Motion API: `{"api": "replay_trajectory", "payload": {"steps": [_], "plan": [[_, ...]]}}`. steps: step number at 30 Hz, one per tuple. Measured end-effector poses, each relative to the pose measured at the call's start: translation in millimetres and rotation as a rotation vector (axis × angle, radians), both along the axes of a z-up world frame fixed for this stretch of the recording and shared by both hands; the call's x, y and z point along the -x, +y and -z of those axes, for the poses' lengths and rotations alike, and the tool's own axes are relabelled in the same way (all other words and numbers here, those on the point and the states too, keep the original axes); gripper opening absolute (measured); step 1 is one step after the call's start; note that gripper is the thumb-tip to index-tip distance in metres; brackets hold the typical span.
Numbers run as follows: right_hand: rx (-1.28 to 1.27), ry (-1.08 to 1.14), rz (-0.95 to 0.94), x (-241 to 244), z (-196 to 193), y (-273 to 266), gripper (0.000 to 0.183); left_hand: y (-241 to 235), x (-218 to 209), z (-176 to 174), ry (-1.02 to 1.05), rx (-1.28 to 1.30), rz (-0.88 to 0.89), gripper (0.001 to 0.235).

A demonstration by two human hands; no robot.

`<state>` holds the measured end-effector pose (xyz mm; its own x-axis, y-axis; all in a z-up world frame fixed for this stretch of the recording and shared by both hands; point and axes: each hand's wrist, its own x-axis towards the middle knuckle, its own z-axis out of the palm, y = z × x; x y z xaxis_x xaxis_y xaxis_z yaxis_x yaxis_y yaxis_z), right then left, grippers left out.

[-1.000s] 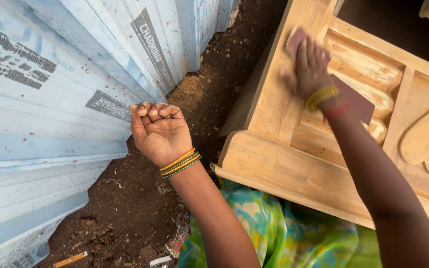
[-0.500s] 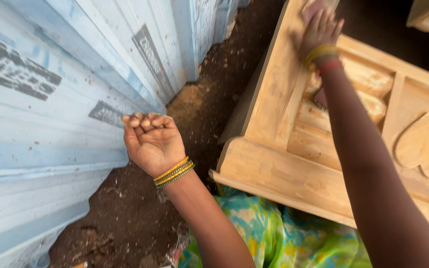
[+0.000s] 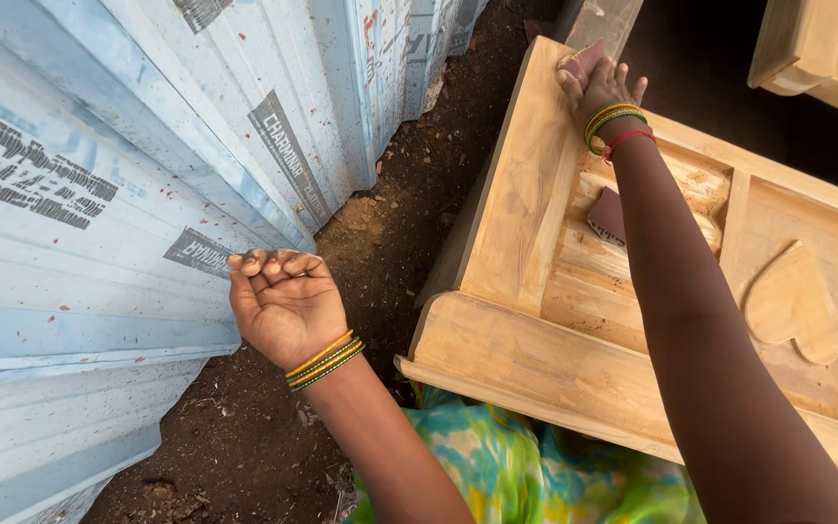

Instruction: The person sits on the ground and sands a wooden tray with a sanding block. They rub the sanding block along the edges and inner compartments of the tray, including a heart-shaped cutout, to smooth the surface.

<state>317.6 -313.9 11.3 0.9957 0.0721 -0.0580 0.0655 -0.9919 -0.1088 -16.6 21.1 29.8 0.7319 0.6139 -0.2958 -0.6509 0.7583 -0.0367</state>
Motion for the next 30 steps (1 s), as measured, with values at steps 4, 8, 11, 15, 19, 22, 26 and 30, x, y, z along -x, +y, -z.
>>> {"api": "replay_trajectory", "payload": {"steps": [4, 8, 11, 15, 19, 22, 26, 30], "plan": [[-0.034, -0.099, -0.124, 14, 15, -12, 0.095, -7, -7, -6, -0.036, -0.004, 0.03, 0.014], [-0.063, -0.142, -0.259, 51, 31, -23, 0.08, -22, -18, -8, -0.025, 0.01, 0.091, 0.018], [-0.153, -0.063, -0.44, 61, 13, -39, 0.079, -22, -15, -10, -0.064, -0.007, 0.102, 0.018], [-0.307, 0.19, -0.383, 67, -10, -60, 0.071, -14, -5, -13, -0.092, -0.042, 0.057, 0.017], [-0.3, -0.018, -0.231, 66, -9, -62, 0.052, -11, -5, -21, -0.074, -0.038, 0.038, 0.017], [-0.181, -0.169, -0.084, 58, -4, -65, 0.036, -14, -7, -23, -0.055, -0.025, 0.047, 0.018], [-0.097, -0.461, -0.16, 48, 2, -51, 0.015, -18, -5, -23, -0.041, -0.016, 0.044, 0.019], [-0.04, -0.406, -0.246, 63, 27, -18, 0.03, -21, -9, -25, -0.048, -0.024, 0.042, 0.018]]}}
